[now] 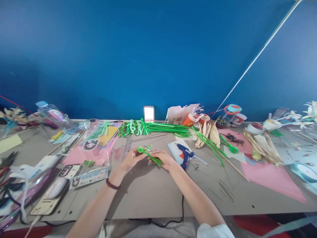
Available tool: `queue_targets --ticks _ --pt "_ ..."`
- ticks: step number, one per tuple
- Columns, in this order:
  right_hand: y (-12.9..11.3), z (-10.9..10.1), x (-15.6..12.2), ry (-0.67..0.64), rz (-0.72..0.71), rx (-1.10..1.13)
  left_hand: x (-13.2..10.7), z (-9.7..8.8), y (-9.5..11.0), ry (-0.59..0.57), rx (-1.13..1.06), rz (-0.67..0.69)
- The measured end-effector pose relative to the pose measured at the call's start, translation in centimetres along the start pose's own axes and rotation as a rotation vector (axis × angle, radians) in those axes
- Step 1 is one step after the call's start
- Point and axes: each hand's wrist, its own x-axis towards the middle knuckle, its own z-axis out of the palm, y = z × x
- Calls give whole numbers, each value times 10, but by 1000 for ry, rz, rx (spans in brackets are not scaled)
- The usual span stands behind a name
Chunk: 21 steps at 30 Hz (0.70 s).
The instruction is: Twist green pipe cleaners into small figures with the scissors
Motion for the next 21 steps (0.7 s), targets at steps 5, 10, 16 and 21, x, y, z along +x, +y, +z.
queue_targets --ticks 5,10,16,21 --pt "-3 1 -4 -60 26 57 0 -1 -4 -19 -106 -34" --pt "-2 3 2 128 -176 -47 5 1 -8 143 -244 -103" --pt "4 -4 6 419 -692 -689 6 2 -4 405 -167 -146" --pt "7 -4 -2 348 -1051 -1270 2 10 2 294 -201 -157"
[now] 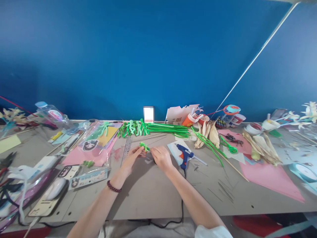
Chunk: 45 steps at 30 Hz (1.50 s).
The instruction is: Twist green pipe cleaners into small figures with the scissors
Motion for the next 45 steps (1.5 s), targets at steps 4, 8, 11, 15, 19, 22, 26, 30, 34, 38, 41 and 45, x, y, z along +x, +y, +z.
queue_targets --ticks 4,8,11,15,19,22,26,30,34,38,41,45 --pt "-3 -1 -2 -63 -179 -107 0 1 -1 -11 -75 -68" --pt "-1 -1 -3 -67 -200 -86 3 -4 -5 -75 -26 -67" --pt "1 1 -2 -61 -96 5 4 -8 -6 -105 90 -4" --pt "-1 5 2 -61 141 229 4 -10 -4 -69 372 159" --pt "-3 3 5 -158 447 448 3 -14 2 -140 551 245" --pt "-2 -2 6 -368 732 765 1 -16 7 -256 543 278" --pt "2 -4 7 -470 915 1074 0 -14 7 -322 496 303" --pt "2 -1 8 -201 668 699 4 -10 1 -33 357 266" --pt "1 -2 6 90 199 164 7 -9 2 188 274 190" --pt "-1 -2 1 130 -161 -183 5 -6 2 -8 130 38" --pt "-4 -2 -1 131 -302 -338 2 -1 -3 -57 -26 2" --pt "-9 -3 -1 130 -365 -401 1 6 -10 -5 -125 47"
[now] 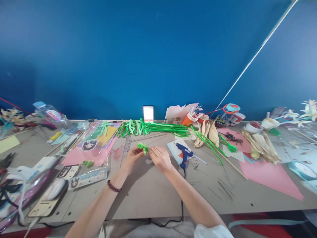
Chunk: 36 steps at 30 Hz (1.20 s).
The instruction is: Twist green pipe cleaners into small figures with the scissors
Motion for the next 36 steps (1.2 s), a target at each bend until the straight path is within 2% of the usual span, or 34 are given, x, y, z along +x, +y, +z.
queue_targets --ticks 3,5,9,11,14,19,22,24,26,28,31,34,36 --pt "-5 0 1 -5 13 69 0 3 -4 54 -29 41" --pt "-7 2 1 -4 87 184 0 3 -5 60 -28 63" --pt "-11 4 3 30 340 541 -1 1 -6 -3 -23 37" --pt "-11 2 6 2 452 707 -1 -1 -6 -35 -49 4" --pt "-12 -3 11 -103 653 969 -1 -4 -6 -95 -129 -29" --pt "-13 0 11 -290 1106 1563 -3 -3 -4 -222 -231 -111" --pt "-13 7 9 -234 1201 1598 -2 -1 -2 -222 -211 -121" --pt "-11 10 9 -146 1198 1454 0 -1 -1 -171 -167 -79" --pt "-7 10 9 -78 1124 1235 2 -2 0 -112 -117 -44" --pt "-4 8 8 -44 977 994 4 -5 0 -83 -92 -33" --pt "0 6 5 -17 680 702 5 -9 0 -80 -89 -43" --pt "0 7 -1 -25 450 524 4 -8 1 -32 -66 -41" --pt "-2 9 -4 -44 370 444 3 -6 2 -7 -19 -18"
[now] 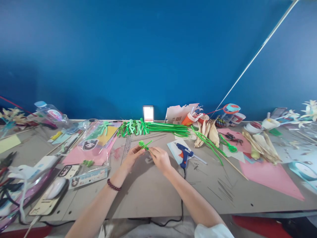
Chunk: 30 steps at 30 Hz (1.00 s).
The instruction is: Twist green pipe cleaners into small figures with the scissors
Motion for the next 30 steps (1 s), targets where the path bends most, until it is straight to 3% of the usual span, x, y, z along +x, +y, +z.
queue_targets --ticks 3,5,9,12,15,18,21,24,27,30 --pt "0 2 -1 -18 -28 -29 0 2 3 -13 71 54" --pt "-2 3 0 -32 35 55 1 1 3 -31 102 76" --pt "-5 1 5 -183 468 537 3 -2 -1 -72 97 48" --pt "-7 0 6 -338 784 1028 1 -2 -6 -192 -5 -42" --pt "-8 0 5 -442 931 1316 -3 -1 -8 -298 -114 -135" --pt "-7 2 3 -508 981 1392 -4 -1 -8 -287 -174 -151" --pt "-4 5 4 -417 942 1288 -2 -1 -7 -185 -127 -115" --pt "0 6 5 -277 820 914 1 -1 -5 -30 6 -17" --pt "3 3 5 -133 477 348 4 -4 -5 71 27 18" --pt "4 1 3 -66 90 -59 6 -7 -7 57 12 -48"
